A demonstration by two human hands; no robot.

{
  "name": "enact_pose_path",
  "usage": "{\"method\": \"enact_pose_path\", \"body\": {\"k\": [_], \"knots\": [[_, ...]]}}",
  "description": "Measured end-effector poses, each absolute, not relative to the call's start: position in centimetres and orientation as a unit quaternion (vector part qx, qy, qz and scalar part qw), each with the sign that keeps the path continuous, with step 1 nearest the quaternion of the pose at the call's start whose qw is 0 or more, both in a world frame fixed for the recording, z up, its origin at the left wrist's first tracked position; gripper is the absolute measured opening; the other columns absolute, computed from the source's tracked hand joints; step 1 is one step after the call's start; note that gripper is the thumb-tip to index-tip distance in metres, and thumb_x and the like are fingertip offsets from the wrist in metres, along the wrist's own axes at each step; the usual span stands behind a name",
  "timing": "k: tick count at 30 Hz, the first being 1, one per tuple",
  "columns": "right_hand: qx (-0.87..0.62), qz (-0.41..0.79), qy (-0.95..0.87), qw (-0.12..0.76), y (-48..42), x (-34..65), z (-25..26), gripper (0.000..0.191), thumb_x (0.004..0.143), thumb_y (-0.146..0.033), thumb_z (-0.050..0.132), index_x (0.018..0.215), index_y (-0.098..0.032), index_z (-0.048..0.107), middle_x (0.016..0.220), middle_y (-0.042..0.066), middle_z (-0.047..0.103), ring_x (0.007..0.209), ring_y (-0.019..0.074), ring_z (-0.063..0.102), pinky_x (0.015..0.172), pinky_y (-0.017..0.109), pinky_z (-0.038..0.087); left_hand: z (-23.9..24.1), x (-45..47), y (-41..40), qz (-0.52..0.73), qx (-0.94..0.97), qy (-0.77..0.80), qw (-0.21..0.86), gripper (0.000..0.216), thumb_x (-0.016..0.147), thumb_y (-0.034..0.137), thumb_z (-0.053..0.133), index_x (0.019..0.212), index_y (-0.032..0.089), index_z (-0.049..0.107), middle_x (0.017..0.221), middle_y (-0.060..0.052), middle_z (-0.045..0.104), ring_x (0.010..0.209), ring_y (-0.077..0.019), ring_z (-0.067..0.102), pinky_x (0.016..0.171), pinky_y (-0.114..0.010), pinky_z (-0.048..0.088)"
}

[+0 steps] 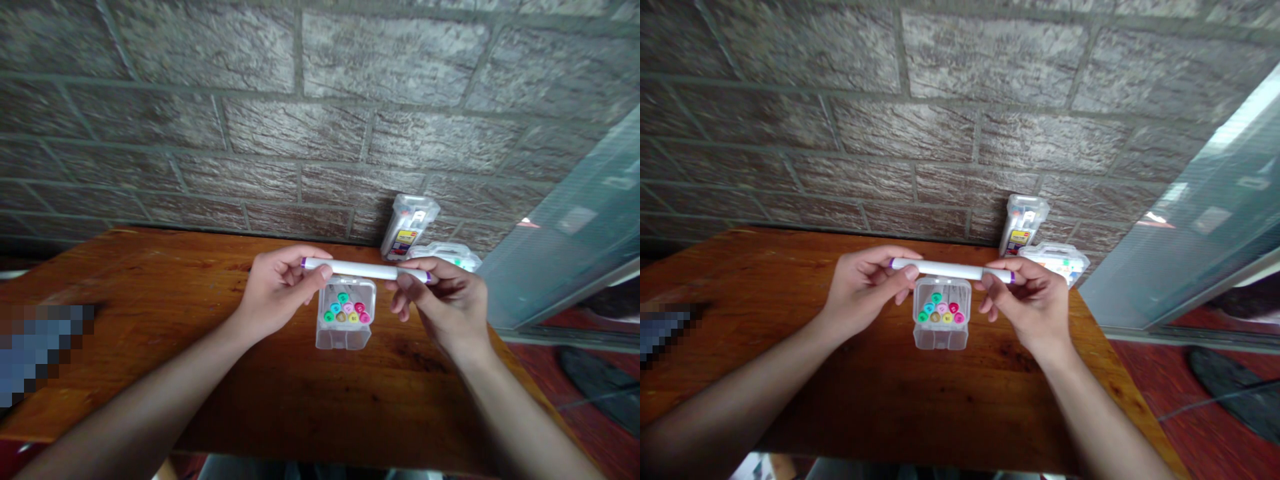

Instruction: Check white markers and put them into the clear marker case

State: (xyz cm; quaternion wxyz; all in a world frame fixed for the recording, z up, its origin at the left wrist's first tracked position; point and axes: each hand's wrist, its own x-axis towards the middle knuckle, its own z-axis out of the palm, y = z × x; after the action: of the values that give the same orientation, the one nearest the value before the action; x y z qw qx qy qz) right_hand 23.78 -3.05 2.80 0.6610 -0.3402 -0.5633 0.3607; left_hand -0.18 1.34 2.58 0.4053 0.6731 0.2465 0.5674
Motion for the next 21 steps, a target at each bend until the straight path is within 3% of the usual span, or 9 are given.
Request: {"method": "enact_pose_path", "body": {"k": [5, 21], "knots": [[-0.335, 0.358, -0.562, 0.666, -3.03, 23.70, 2.72, 0.015, 0.080, -0.020, 0.093, 0.092, -0.019, 0.084, 0.061, 0.001, 0.077, 0.042, 0.0129, 0.069, 0.038, 0.018, 0.056, 2.64, -0.16, 1.31, 0.568, 0.671, 0.248, 0.407, 0.011, 0.088, 0.020, 0.082, 0.097, 0.014, 0.080, 0.063, 0.001, 0.070, 0.045, -0.0062, 0.057, 0.041, -0.015, 0.044], [-0.355, 0.362, -0.570, 0.646, -3.23, 23.90, 2.79, 0.011, 0.087, -0.026, 0.089, 0.092, -0.019, 0.082, 0.067, 0.004, 0.080, 0.043, 0.0132, 0.069, 0.039, 0.020, 0.056, 3.17, 0.15, 1.08, 0.577, 0.672, 0.245, 0.393, 0.006, 0.084, 0.014, 0.083, 0.090, 0.014, 0.080, 0.058, 0.003, 0.068, 0.045, -0.0057, 0.054, 0.040, -0.015, 0.039]]}}
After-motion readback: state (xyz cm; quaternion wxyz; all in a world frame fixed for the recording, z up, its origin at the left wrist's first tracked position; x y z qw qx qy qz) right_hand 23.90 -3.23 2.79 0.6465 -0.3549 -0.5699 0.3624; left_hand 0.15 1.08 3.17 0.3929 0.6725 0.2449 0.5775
